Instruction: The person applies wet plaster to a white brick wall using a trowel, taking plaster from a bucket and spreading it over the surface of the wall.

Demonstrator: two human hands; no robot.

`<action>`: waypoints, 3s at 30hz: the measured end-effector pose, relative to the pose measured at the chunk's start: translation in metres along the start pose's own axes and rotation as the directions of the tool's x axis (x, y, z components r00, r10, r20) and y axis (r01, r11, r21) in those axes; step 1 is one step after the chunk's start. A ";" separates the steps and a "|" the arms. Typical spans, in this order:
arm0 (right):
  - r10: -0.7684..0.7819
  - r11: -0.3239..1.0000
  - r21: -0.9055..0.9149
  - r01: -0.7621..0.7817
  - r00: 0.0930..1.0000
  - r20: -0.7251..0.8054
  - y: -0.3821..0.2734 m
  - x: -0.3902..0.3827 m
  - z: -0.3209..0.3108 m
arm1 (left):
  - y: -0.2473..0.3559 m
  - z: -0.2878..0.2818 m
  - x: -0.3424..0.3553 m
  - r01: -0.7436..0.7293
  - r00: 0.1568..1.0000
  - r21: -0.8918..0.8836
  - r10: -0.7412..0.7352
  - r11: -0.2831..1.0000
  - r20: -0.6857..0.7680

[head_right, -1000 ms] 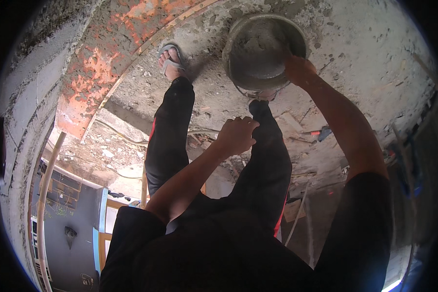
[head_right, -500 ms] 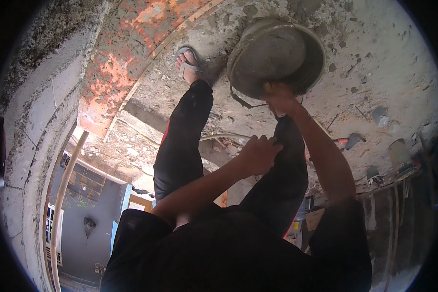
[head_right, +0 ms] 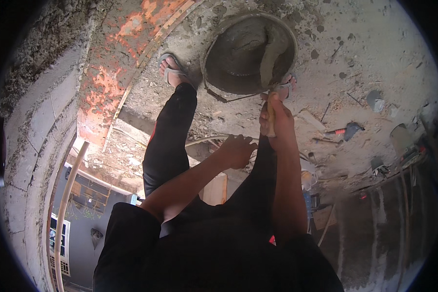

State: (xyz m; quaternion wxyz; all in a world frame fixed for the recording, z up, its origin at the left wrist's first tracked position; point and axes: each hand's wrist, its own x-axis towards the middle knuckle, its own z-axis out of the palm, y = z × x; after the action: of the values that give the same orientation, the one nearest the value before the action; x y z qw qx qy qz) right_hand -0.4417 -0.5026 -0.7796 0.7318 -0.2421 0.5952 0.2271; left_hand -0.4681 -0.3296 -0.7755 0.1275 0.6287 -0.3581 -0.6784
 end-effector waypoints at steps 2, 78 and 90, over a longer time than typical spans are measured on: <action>0.012 0.999 -0.038 -0.013 0.999 -0.037 -0.013 0.002 -0.008 | -0.001 -0.005 -0.004 -0.022 1.000 -0.009 0.022 1.000 -0.020; -0.727 0.270 -0.941 0.203 0.684 -0.060 0.023 -0.014 -0.053 | -0.068 -0.049 -0.237 0.473 0.581 -0.229 -0.496 0.851 -0.646; -0.215 0.625 -0.777 -0.074 0.941 -0.262 0.091 -0.028 0.032 | -0.070 -0.017 -0.240 0.498 0.646 -0.128 -0.465 0.858 -0.605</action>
State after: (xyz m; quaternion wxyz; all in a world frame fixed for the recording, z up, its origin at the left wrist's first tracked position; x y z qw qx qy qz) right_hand -0.4794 -0.4129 -0.7544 0.4532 -0.5918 0.5421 0.3879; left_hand -0.3898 -0.1355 -0.6371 0.0367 0.8898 -0.1330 -0.4350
